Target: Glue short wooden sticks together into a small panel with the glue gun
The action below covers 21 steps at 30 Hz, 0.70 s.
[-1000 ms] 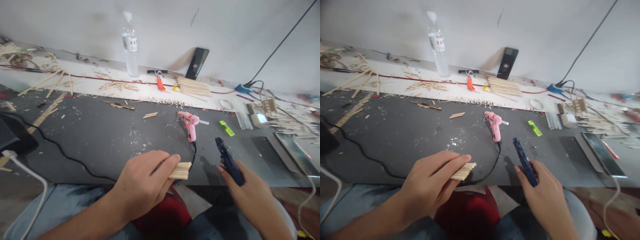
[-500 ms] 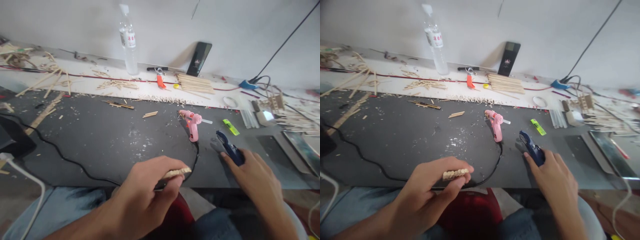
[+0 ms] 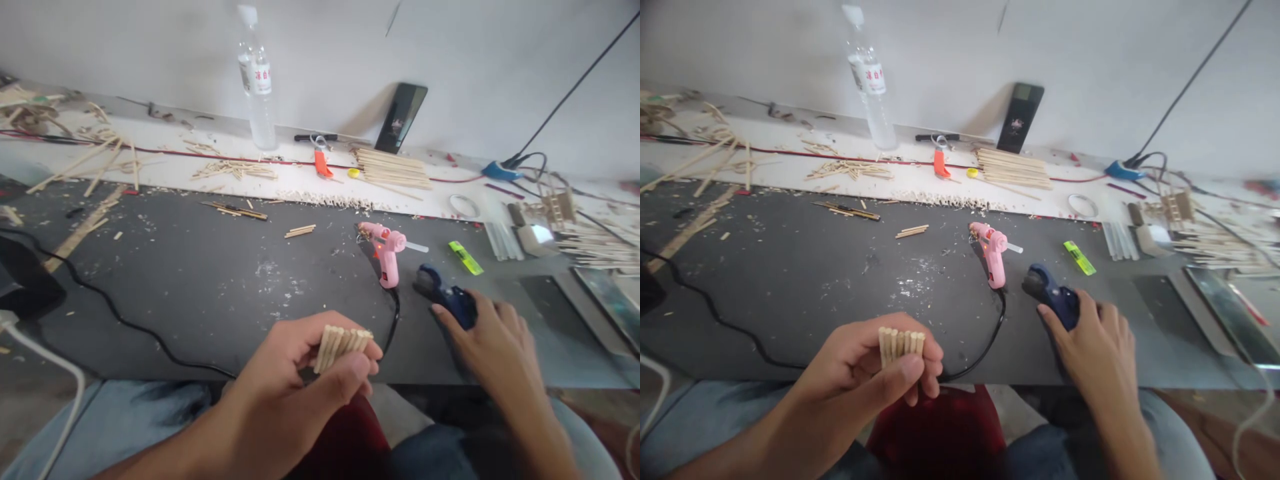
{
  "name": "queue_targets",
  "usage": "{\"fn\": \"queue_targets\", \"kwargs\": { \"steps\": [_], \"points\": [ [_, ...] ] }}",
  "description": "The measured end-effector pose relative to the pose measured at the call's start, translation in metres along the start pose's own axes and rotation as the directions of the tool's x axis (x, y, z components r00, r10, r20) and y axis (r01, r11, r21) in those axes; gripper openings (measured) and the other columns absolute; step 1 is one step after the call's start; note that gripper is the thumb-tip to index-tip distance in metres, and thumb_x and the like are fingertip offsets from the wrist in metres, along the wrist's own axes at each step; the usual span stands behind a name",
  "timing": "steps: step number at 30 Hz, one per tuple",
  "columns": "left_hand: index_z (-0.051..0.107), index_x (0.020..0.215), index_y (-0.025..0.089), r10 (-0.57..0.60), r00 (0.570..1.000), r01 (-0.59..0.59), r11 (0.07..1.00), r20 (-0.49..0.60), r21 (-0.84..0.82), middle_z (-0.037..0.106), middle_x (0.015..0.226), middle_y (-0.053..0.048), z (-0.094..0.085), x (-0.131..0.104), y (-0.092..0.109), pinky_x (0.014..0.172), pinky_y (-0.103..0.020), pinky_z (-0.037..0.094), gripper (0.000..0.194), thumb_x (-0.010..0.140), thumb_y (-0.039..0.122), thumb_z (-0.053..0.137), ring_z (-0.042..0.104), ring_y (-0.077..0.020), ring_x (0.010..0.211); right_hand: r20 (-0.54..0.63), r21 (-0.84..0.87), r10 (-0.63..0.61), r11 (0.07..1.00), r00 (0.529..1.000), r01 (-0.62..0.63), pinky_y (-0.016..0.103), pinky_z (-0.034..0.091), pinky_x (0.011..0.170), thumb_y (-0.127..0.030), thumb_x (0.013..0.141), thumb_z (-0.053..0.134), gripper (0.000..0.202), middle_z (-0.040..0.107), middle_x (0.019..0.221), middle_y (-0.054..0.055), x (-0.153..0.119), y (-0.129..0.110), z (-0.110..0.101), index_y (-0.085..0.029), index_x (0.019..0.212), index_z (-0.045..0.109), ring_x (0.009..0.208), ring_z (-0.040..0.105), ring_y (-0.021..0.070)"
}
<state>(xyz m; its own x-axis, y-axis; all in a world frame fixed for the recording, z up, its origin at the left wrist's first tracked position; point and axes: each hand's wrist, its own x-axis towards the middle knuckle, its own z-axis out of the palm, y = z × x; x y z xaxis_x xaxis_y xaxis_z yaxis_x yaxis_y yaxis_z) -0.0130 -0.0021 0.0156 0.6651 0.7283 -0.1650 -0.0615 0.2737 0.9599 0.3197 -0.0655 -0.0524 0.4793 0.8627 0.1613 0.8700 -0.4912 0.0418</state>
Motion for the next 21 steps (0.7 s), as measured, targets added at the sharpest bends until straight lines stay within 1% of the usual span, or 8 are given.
{"fn": "queue_targets", "kwargs": {
  "steps": [2, 4, 7, 9, 11, 14, 16, 21],
  "points": [
    [0.071, 0.106, 0.022, -0.011, 1.0, 0.011, 1.0, -0.018, 0.014, 0.074, 0.085, -0.002, 0.0, 0.0, -0.002, 0.066, -0.019, 0.055, 0.019, 0.105, 0.035, 0.058, 0.067, -0.0119, 0.076, -0.062, 0.048, -0.051, 0.997, 0.997, 0.054, 0.06, 0.045, 0.107, -0.081, 0.097, 0.02, 0.096, 0.055, 0.142, 0.025, -0.001, -0.007, 0.007, -0.008, 0.151, 0.05, 0.132, 0.053, 0.0457],
    [0.07, 0.108, 0.023, -0.011, 1.0, 0.012, 0.999, -0.025, 0.042, 0.073, 0.085, -0.001, 0.0, 0.001, -0.001, 0.065, -0.018, 0.055, 0.017, 0.106, 0.033, 0.056, 0.067, -0.0114, 0.075, -0.162, 0.095, -0.107, 0.988, 0.981, 0.124, 0.064, 0.036, 0.115, -0.072, 0.102, 0.027, 0.086, 0.045, 0.154, 0.027, -0.007, -0.016, 0.0, -0.006, 0.154, 0.046, 0.142, 0.043, 0.0471],
    [0.068, 0.109, 0.025, 0.013, 1.0, -0.011, 0.989, -0.012, 0.148, 0.075, 0.087, 0.0, 0.002, 0.005, 0.002, 0.063, -0.019, 0.056, 0.017, 0.106, 0.034, 0.055, 0.068, -0.012, 0.074, -0.319, 0.196, -0.224, 0.935, 0.921, 0.296, 0.061, 0.034, 0.117, -0.046, 0.106, 0.049, 0.047, 0.056, 0.141, 0.024, -0.02, -0.036, -0.035, -0.013, 0.139, 0.059, 0.137, 0.05, 0.0415],
    [0.069, 0.104, 0.024, 0.037, 0.999, -0.032, 0.963, -0.012, 0.267, 0.075, 0.085, 0.001, 0.003, 0.008, 0.005, 0.062, -0.019, 0.055, 0.016, 0.104, 0.033, 0.056, 0.068, -0.0122, 0.072, -0.338, 0.383, -0.408, 0.764, 0.848, 0.52, 0.041, 0.049, 0.105, -0.03, 0.104, 0.057, 0.017, 0.069, 0.116, 0.01, -0.026, -0.055, -0.064, -0.023, 0.117, 0.065, 0.113, 0.066, 0.0256],
    [0.069, 0.098, 0.022, 0.05, 0.999, -0.04, 0.934, -0.019, 0.356, 0.072, 0.078, 0.002, 0.004, 0.011, 0.006, 0.059, -0.018, 0.053, 0.015, 0.103, 0.03, 0.058, 0.065, -0.0112, 0.067, -0.302, 0.548, -0.569, 0.553, 0.765, 0.627, 0.025, 0.055, 0.09, -0.02, 0.1, 0.06, 0.017, 0.07, 0.109, 0.004, -0.028, -0.076, -0.088, -0.025, 0.115, 0.064, 0.101, 0.069, 0.0157],
    [0.07, 0.096, 0.021, 0.06, 0.998, -0.053, 0.928, -0.007, 0.368, 0.069, 0.072, 0.005, 0.004, 0.014, 0.005, 0.048, -0.015, 0.047, 0.014, 0.103, 0.027, 0.059, 0.058, -0.0071, 0.053, -0.306, 0.697, -0.639, 0.354, 0.706, 0.623, 0.02, 0.057, 0.083, -0.013, 0.094, 0.063, 0.023, 0.07, 0.104, 0.002, -0.024, -0.102, -0.105, -0.023, 0.115, 0.063, 0.092, 0.07, 0.0113],
    [0.071, 0.097, 0.021, 0.088, 0.996, -0.082, 0.928, -0.001, 0.363, 0.071, 0.075, 0.006, 0.004, 0.016, 0.004, 0.042, -0.013, 0.043, 0.013, 0.102, 0.022, 0.059, 0.054, -0.004, 0.046, -0.313, 0.758, -0.642, 0.274, 0.7, 0.592, 0.019, 0.058, 0.08, -0.01, 0.093, 0.063, 0.022, 0.071, 0.099, 0.001, -0.019, -0.112, -0.106, -0.021, 0.111, 0.063, 0.086, 0.069, 0.0096],
    [0.073, 0.094, 0.021, 0.182, 0.983, -0.161, 0.901, -0.014, 0.403, 0.076, 0.082, 0.005, 0.004, 0.019, 0.005, 0.046, -0.011, 0.047, 0.018, 0.096, 0.01, 0.059, 0.059, -0.0036, 0.05, -0.282, 0.819, -0.631, 0.234, 0.723, 0.524, 0.014, 0.055, 0.073, -0.004, 0.091, 0.063, 0.019, 0.068, 0.09, -0.002, -0.012, -0.116, -0.1, -0.019, 0.103, 0.063, 0.077, 0.065, 0.0049]
  ]
}}
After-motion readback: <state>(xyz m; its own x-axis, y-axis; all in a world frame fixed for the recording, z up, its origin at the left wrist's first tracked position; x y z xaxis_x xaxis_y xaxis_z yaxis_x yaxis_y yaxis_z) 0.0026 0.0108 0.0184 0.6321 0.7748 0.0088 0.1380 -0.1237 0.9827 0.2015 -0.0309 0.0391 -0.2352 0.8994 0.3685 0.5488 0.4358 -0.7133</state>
